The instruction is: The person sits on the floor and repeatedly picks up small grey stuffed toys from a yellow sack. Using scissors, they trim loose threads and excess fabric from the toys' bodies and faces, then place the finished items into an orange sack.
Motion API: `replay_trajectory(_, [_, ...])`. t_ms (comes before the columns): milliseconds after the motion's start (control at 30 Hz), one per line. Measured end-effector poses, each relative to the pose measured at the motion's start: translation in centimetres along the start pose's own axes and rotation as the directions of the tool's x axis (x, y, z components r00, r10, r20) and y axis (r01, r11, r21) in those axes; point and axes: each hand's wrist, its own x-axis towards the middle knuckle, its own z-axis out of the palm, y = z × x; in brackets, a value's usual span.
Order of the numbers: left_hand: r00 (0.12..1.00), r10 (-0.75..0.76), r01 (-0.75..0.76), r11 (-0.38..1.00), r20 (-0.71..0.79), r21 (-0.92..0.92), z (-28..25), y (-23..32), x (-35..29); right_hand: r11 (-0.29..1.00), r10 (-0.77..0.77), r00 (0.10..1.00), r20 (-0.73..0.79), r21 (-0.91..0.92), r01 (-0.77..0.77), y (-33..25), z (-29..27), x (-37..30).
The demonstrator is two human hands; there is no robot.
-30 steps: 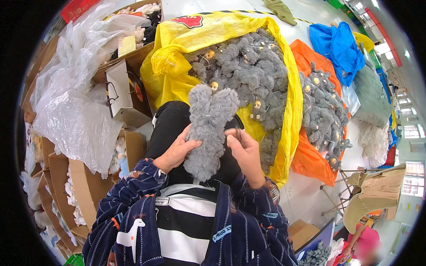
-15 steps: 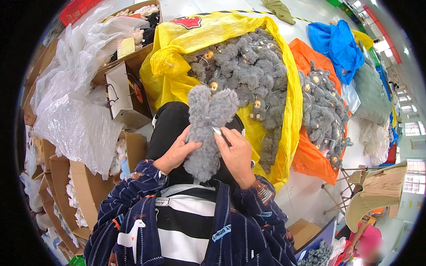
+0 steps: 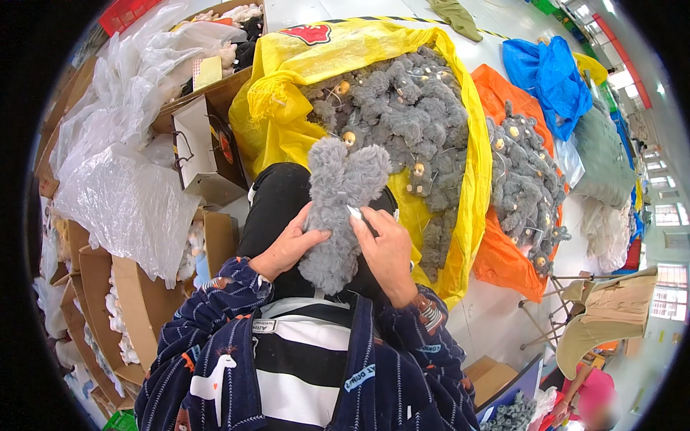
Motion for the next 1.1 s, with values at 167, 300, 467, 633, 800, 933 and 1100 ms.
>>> replay_trajectory(167, [1.000, 0.005, -0.004, 0.999, -0.011, 0.041, -0.1, -0.2, 0.1, 0.999, 0.013, 1.000, -0.028, 0.036, -0.012, 0.2, 0.4, 0.1])
replay_trajectory(300, [1.000, 0.008, -0.008, 1.000, -0.013, 0.027, 0.1, -0.1, 0.2, 0.760, 0.246, 0.969, 0.012, 0.618, -0.201, 1.0, 0.8, 0.0])
replay_trajectory(467, [0.999, -0.037, 0.037, 0.999, -0.003, 0.025, -0.1, -0.1, 0.1, 0.706, 0.216, 0.976, 0.005, 0.690, -0.160, 1.2, 0.6, 0.1])
replay_trajectory(633, [0.999, 0.007, -0.013, 0.994, -0.052, -0.112, 0.0, -0.1, 0.2, 0.969, -0.203, 0.975, -0.093, 0.122, 0.214, 1.9, 2.7, 0.8])
replay_trajectory(800, [0.994, 0.065, -0.097, 0.908, -0.093, -0.408, -0.6, 0.6, -0.2, 0.868, 0.186, 0.971, 0.152, 0.438, -0.235, 2.4, 0.5, -1.2])
replay_trajectory(933, [0.984, 0.163, -0.174, 0.957, -0.069, -0.233, -0.8, 0.6, -0.3, 0.627, 0.381, 0.764, 0.522, 0.461, -0.628, 1.9, 0.4, -2.7])
replay_trajectory(1100, [0.986, 0.151, -0.159, 0.980, -0.072, -0.117, -0.4, 0.5, -0.4, -0.300, 0.286, 0.592, 0.754, 0.657, -0.692, 3.3, 4.1, -3.6])
